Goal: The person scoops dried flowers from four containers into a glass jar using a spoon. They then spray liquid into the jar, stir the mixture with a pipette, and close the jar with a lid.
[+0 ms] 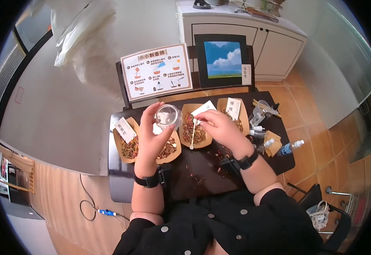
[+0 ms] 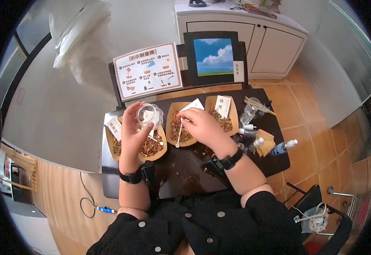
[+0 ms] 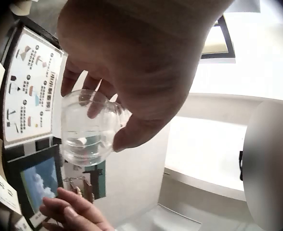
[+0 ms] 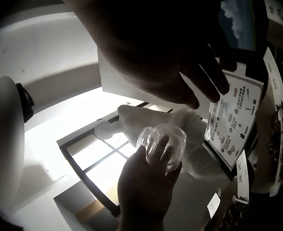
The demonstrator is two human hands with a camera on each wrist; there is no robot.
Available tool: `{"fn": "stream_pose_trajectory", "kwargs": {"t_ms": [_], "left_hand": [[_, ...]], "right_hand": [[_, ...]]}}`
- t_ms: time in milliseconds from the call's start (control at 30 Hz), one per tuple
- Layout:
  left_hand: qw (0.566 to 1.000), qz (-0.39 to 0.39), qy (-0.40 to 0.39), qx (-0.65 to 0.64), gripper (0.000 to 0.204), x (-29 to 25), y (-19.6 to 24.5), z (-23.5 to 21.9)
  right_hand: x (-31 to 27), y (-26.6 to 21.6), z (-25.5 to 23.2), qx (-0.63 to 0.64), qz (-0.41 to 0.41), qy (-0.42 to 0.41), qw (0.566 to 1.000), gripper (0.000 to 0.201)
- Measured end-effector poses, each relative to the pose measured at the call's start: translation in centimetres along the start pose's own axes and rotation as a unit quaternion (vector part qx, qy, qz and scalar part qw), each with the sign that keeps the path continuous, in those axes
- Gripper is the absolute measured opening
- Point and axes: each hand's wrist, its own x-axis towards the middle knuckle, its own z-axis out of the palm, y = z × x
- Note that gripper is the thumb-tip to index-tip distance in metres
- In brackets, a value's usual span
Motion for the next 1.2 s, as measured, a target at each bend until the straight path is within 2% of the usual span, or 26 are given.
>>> {"fn": "stream_pose_trajectory", "kwargs": {"t_ms": [33,100,133,233,300,367,433,700,767,800,933,967,1033,1100,1200], "left_hand": [[0.999,-0.008,0.016,-0.041,0.065,0.3,-1.6,0.2],[0.991,-0.029,-0.002,-0.128,0.065,-0.2,-4.1,0.1],[0.992,-0.057,-0.028,-0.111,0.066,-0.4,-3.9,-0.3],[0.977,-0.109,-0.037,-0.181,0.066,-0.9,-3.4,-0.4],[0.980,-0.101,-0.052,-0.163,0.065,-1.2,-3.7,0.0],[0.983,-0.086,-0.066,-0.146,0.065,-1.1,-3.9,0.2],[0.985,-0.104,-0.078,-0.113,0.064,-1.1,-4.0,0.2],[0.973,-0.143,-0.088,-0.157,0.064,-1.0,-2.9,-0.2],[0.972,-0.142,-0.083,-0.167,0.065,-1.2,-3.2,0.0],[0.968,-0.145,-0.056,-0.195,0.064,-1.4,-3.3,0.3],[0.968,-0.144,-0.002,-0.207,0.065,-2.3,-2.4,2.0],[0.967,-0.145,-0.002,-0.208,0.065,-2.4,-2.5,2.0],[0.988,-0.102,-0.059,-0.105,0.066,-2.5,-2.9,1.9],[0.986,-0.108,-0.068,-0.106,0.068,-2.6,-4.1,1.1],[0.968,-0.138,-0.020,-0.209,0.069,-2.4,-4.8,0.4]], "right_hand": [[1.1,0.4,0.8,0.022,0.010,0.000,1.000,0.023],[1.8,1.5,2.4,-0.011,-0.048,0.005,0.999,0.021],[1.7,2.0,2.8,-0.030,-0.069,-0.028,0.997,0.022],[0.3,3.6,4.0,-0.059,-0.098,-0.090,0.989,0.025],[-0.2,4.0,4.2,-0.134,-0.102,-0.116,0.979,0.024],[-0.4,4.3,4.6,-0.142,-0.123,-0.116,0.975,0.024],[-0.7,4.4,4.9,-0.148,-0.129,-0.120,0.973,0.024],[-0.9,5.8,5.6,-0.177,-0.119,-0.119,0.970,0.014],[-0.6,5.5,5.3,-0.147,-0.113,-0.099,0.978,0.011],[-0.4,5.3,5.0,-0.146,-0.114,-0.098,0.978,0.011],[0.1,3.6,3.0,-0.056,-0.033,-0.024,0.998,0.011],[0.1,3.3,2.6,-0.033,0.001,0.010,0.999,0.011],[0.1,3.1,2.2,-0.005,0.032,0.018,0.999,0.011],[0.2,2.9,1.9,0.042,0.066,0.059,0.995,0.011],[0.2,3.6,2.3,0.052,0.048,0.100,0.992,0.015]]}}
